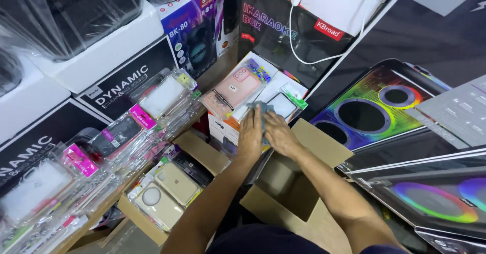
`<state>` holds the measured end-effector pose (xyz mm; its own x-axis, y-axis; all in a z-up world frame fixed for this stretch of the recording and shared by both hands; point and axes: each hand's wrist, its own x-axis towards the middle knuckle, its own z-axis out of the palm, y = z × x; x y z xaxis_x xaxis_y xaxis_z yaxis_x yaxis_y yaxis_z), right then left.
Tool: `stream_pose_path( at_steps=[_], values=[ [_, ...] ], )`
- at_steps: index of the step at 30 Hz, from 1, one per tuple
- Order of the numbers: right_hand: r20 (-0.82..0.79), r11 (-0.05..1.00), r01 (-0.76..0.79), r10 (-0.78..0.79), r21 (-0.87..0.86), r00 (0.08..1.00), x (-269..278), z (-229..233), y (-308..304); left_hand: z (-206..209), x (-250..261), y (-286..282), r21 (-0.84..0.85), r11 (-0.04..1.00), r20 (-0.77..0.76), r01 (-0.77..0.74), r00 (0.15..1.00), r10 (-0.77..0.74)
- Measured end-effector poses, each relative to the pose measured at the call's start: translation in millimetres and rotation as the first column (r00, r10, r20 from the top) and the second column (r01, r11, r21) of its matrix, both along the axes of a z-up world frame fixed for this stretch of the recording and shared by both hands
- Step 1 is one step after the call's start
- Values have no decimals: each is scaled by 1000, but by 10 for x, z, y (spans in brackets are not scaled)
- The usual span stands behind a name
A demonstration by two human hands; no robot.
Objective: Packing and cleaning various phone cases into cardboard boxes.
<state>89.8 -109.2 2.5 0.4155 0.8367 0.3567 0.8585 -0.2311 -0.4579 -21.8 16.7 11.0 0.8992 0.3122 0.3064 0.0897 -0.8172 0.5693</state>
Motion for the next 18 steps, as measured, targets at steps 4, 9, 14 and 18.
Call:
stream_pose_path(
  at_steps=[4, 9, 14, 18],
  values=[
    [878, 921, 360, -41, -152, 477, 669, -229, 32, -12, 73, -40, 7, 1000, 24, -23, 999, 23],
    [376, 923, 371, -309, -102, 873, 618, -306, 101, 51, 104, -17, 19, 998, 67, -55, 996, 54],
    [24, 990, -10, 13, -139, 1000, 164, -218, 15, -54, 84, -38, 31, 998, 5, -49, 999, 49],
    [204, 985, 106, -77, -137, 976, 747, -318, 59, -65, 108, -67, 147, 986, 53, -75, 996, 68]
  ],
)
